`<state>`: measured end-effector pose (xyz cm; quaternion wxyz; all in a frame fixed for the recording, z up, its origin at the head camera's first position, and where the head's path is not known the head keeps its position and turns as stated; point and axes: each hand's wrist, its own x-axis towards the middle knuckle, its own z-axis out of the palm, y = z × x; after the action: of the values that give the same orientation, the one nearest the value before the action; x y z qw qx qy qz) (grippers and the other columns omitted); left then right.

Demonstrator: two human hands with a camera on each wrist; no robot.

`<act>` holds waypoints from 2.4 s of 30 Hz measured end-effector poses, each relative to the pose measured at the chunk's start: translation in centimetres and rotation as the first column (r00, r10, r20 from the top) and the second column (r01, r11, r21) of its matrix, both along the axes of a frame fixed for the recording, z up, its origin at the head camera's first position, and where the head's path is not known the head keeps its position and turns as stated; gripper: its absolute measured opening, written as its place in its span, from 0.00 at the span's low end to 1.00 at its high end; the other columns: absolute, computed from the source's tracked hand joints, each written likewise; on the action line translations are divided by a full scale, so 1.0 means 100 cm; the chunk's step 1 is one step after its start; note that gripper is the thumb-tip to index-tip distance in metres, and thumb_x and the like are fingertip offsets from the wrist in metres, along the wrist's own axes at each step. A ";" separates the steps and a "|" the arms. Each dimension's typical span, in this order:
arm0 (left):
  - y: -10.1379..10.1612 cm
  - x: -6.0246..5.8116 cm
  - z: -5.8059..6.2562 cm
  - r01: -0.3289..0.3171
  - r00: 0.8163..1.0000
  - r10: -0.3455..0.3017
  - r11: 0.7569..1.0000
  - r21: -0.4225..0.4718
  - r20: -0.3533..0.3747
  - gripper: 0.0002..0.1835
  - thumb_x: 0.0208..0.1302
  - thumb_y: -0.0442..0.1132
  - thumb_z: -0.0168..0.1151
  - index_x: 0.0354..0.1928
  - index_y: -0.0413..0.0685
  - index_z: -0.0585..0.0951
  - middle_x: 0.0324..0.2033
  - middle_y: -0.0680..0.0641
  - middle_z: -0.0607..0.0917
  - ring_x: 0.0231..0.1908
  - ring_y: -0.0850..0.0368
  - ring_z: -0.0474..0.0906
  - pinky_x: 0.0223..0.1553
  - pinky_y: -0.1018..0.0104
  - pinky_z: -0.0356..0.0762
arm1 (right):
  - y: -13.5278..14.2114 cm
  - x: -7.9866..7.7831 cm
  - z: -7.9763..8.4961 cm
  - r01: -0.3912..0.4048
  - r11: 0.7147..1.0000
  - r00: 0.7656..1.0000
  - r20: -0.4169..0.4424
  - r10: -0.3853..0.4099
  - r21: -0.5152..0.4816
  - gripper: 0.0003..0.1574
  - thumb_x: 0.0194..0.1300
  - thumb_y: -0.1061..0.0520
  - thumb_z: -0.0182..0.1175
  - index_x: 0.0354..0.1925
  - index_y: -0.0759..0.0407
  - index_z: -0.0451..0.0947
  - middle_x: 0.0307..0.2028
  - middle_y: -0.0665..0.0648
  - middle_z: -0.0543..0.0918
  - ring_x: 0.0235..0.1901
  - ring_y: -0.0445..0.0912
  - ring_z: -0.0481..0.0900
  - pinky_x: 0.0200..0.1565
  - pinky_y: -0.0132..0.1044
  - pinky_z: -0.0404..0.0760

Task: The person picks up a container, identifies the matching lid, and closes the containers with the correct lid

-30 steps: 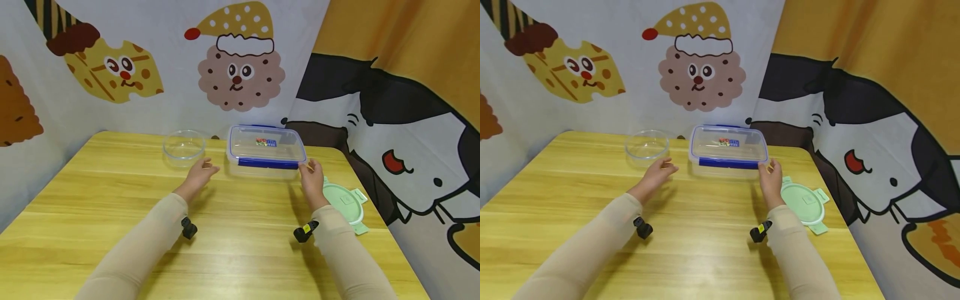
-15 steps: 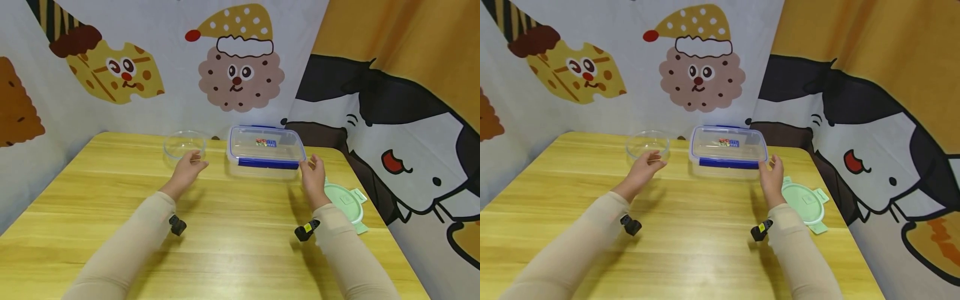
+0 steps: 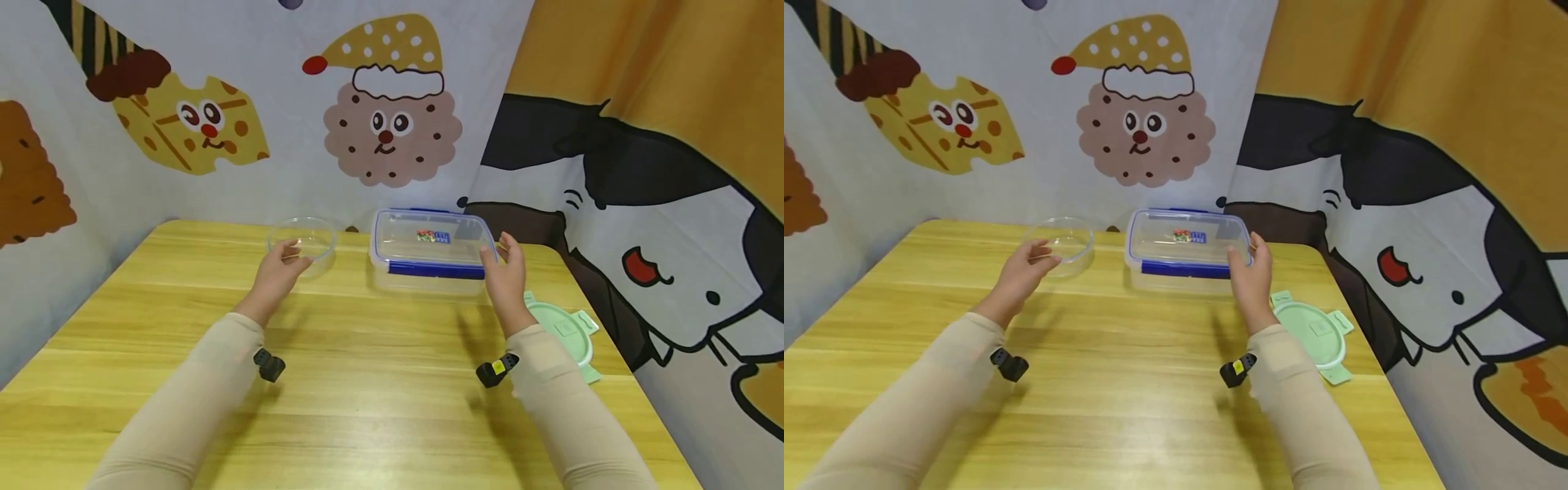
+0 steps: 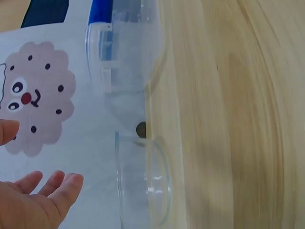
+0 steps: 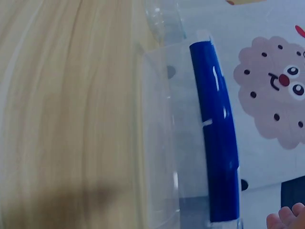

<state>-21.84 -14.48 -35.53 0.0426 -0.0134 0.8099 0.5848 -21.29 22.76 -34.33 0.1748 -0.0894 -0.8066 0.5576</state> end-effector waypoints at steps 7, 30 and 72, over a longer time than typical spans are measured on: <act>-0.014 -0.001 -0.001 -0.034 0.999 0.033 0.999 -0.027 -0.038 0.37 0.71 0.45 0.54 0.74 0.40 0.50 0.69 0.34 0.60 0.69 0.38 0.56 0.66 0.45 0.62 | -0.018 -0.004 0.006 -0.061 0.998 0.997 -0.039 0.061 0.002 0.39 0.71 0.50 0.54 0.73 0.57 0.52 0.71 0.57 0.59 0.70 0.49 0.57 0.67 0.47 0.64; -0.044 -0.023 -0.009 -0.158 0.987 0.158 0.987 -0.022 0.013 0.37 0.71 0.44 0.53 0.74 0.39 0.50 0.69 0.34 0.59 0.68 0.38 0.58 0.66 0.46 0.62 | -0.090 -0.020 0.015 -0.252 0.968 0.966 -0.054 0.252 0.005 0.40 0.71 0.47 0.54 0.74 0.53 0.52 0.70 0.55 0.61 0.69 0.47 0.59 0.66 0.45 0.66; -0.057 -0.062 -0.037 -0.213 0.959 0.208 0.977 0.002 0.194 0.38 0.73 0.48 0.50 0.73 0.34 0.48 0.71 0.32 0.55 0.68 0.36 0.57 0.67 0.47 0.61 | -0.210 -0.064 -0.013 -0.388 0.914 0.903 0.150 0.402 -0.114 0.38 0.71 0.48 0.53 0.73 0.56 0.55 0.68 0.57 0.65 0.65 0.51 0.67 0.64 0.45 0.70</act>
<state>-28.08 -20.18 -39.20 0.0584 -0.1556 0.7892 0.5912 -27.72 1.77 -35.63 -0.0151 0.0217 -0.7963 0.6043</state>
